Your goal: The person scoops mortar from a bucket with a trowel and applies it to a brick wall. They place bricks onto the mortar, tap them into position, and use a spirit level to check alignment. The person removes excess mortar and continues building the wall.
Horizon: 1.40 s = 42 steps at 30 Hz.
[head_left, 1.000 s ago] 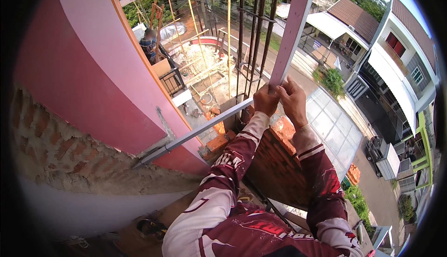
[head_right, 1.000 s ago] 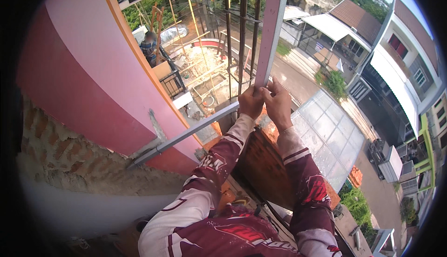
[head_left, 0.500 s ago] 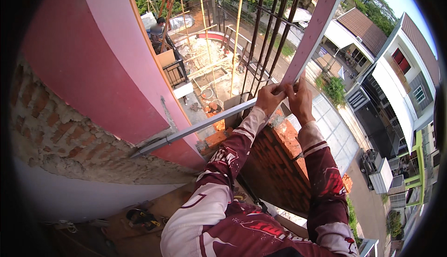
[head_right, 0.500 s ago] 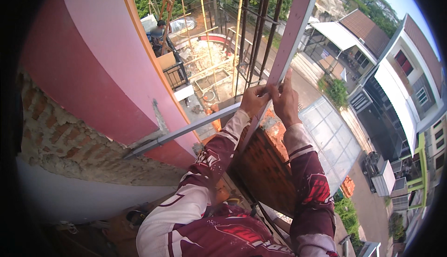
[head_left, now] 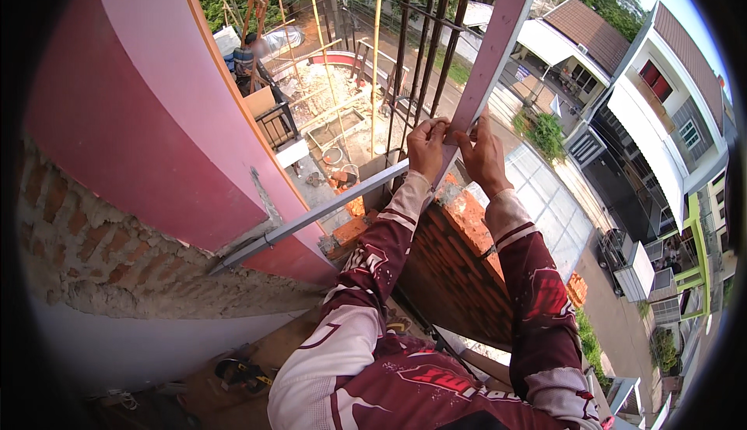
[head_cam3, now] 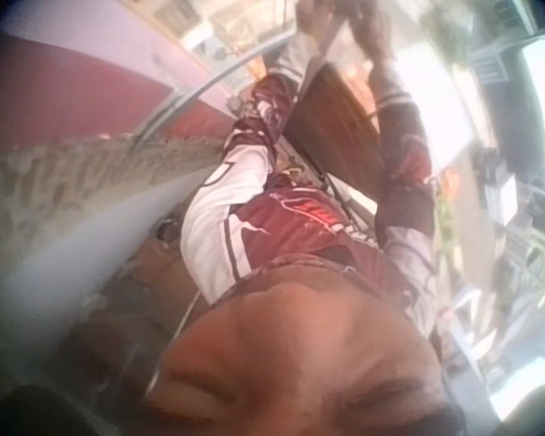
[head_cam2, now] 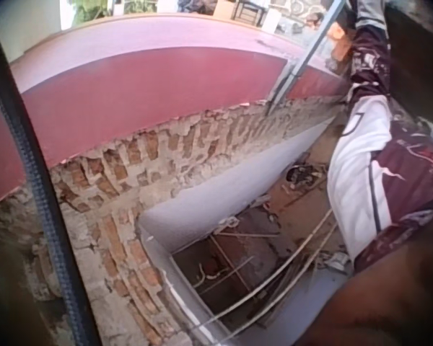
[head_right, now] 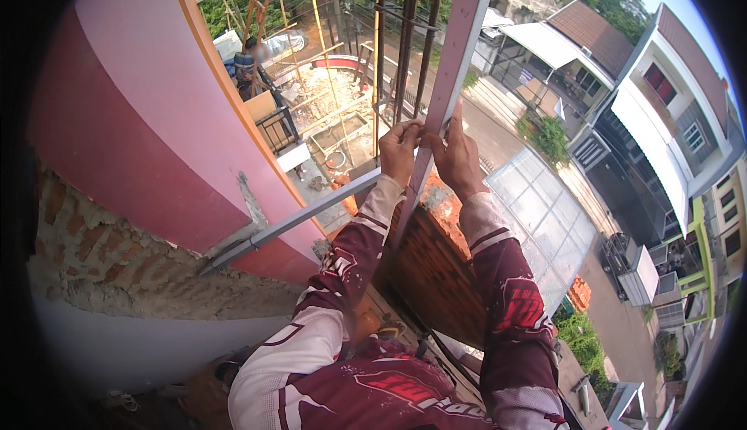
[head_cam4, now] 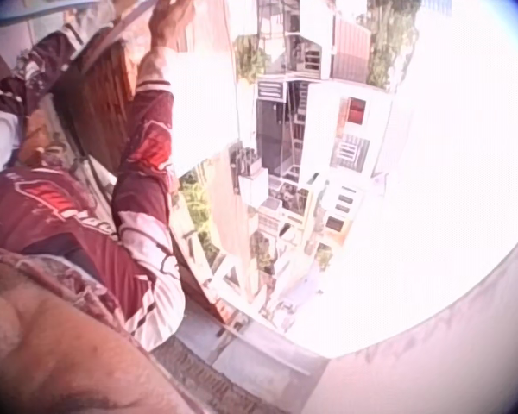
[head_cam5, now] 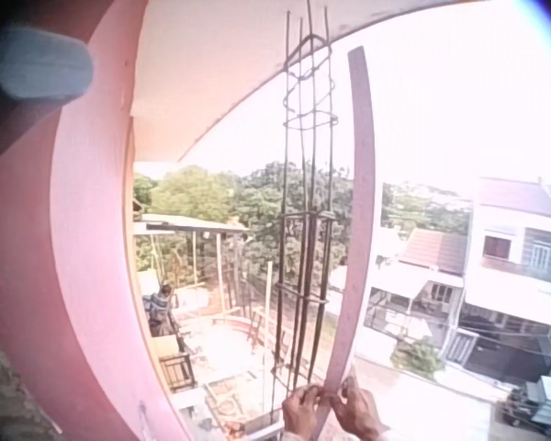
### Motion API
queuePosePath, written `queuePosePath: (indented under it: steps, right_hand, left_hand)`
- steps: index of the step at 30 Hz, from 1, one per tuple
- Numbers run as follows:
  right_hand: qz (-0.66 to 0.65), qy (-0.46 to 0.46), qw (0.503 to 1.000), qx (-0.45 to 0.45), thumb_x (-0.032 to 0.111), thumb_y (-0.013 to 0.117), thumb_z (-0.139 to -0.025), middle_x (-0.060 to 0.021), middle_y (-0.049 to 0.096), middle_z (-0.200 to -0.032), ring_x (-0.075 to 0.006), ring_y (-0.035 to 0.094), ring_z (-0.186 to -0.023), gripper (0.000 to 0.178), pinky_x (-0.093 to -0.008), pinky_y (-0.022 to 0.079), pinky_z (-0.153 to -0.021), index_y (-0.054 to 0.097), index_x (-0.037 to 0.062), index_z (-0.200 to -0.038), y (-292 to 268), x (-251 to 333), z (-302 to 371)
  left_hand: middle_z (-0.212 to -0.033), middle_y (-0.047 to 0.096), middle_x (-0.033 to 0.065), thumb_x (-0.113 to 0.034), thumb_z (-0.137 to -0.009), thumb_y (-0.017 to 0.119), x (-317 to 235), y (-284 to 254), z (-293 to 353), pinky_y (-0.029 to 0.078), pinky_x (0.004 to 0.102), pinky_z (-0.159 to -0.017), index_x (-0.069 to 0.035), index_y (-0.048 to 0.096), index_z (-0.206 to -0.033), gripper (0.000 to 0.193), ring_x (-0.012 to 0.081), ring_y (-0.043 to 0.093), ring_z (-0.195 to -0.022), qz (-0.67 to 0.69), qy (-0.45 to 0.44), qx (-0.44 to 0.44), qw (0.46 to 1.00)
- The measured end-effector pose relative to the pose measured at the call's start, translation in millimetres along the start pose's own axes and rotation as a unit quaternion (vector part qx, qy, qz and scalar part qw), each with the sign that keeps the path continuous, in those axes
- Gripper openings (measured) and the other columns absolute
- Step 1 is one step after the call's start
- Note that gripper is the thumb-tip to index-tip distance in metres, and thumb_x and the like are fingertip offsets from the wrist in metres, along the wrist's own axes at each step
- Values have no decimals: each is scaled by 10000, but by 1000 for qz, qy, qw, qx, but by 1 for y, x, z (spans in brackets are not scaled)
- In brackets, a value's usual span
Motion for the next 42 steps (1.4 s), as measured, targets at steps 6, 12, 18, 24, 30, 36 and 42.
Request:
queuePosePath:
  steps: [6,12,18,24,30,36,42]
  right_hand:
    - [10,-7,1000,-20,160,641,-883,-276,673,-1020,-447,663,-912,844,-460,522,-755,114,21,-1527,-3,1,1]
    - [2,26,1000,-14,156,638,-879,-265,678,-992,-425,674,-901,813,-453,524,-746,158,11,-1520,-4,5,0]
    - [3,13,1000,-17,150,622,-880,-262,677,-1011,-429,669,-915,778,-456,527,-760,183,4,-1505,-5,8,1]
    - [15,14,1000,-8,173,607,-889,-266,674,-1018,-445,660,-920,754,-468,525,-768,194,-2,-1495,-2,8,1]
    - [10,7,1000,-8,202,601,-898,-273,667,-992,-457,651,-877,747,-472,506,-733,200,-17,-1490,-2,1,0]
    - [5,7,1000,-5,194,593,-904,-260,672,-1001,-444,654,-909,735,-468,513,-763,201,-18,-1487,-5,7,0]
    - [18,4,1000,-13,182,604,-900,-258,674,-1004,-450,653,-908,731,-473,514,-766,208,6,-1489,-6,6,1]
  left_hand:
    - [-1083,682,116,14,-952,546,-14,6,13,543,278,-858,66,607,-1169,231,160,665,-986,-9,75,-33,997]
    - [-1093,680,224,-6,-900,540,-55,21,39,541,377,-872,36,569,-1231,335,321,684,-1014,-318,237,-49,917]
    - [-1054,699,152,-61,-964,546,-6,2,8,551,361,-869,40,559,-1206,263,222,690,-957,17,37,1,999]
    - [-1019,702,77,-167,-964,610,39,3,-20,545,334,-818,-28,660,-1109,207,178,671,-925,215,-178,158,947]
    - [-1071,696,60,-151,-986,566,37,20,-15,523,298,-882,-13,647,-1164,240,154,657,-981,296,-209,255,896]
    - [-1092,688,79,-121,-990,550,41,21,-13,524,298,-894,14,614,-1219,273,155,659,-984,307,-226,269,884]
    - [-1077,697,105,-82,-959,593,37,21,-16,544,285,-869,39,636,-1181,257,174,676,-956,293,-213,261,895]
Point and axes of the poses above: each hand's wrist, its own z-axis away from the middle knuckle, its own y-axis out of the palm, x = y × z, the point moved 9 cm from there along -z, towards the middle knuckle
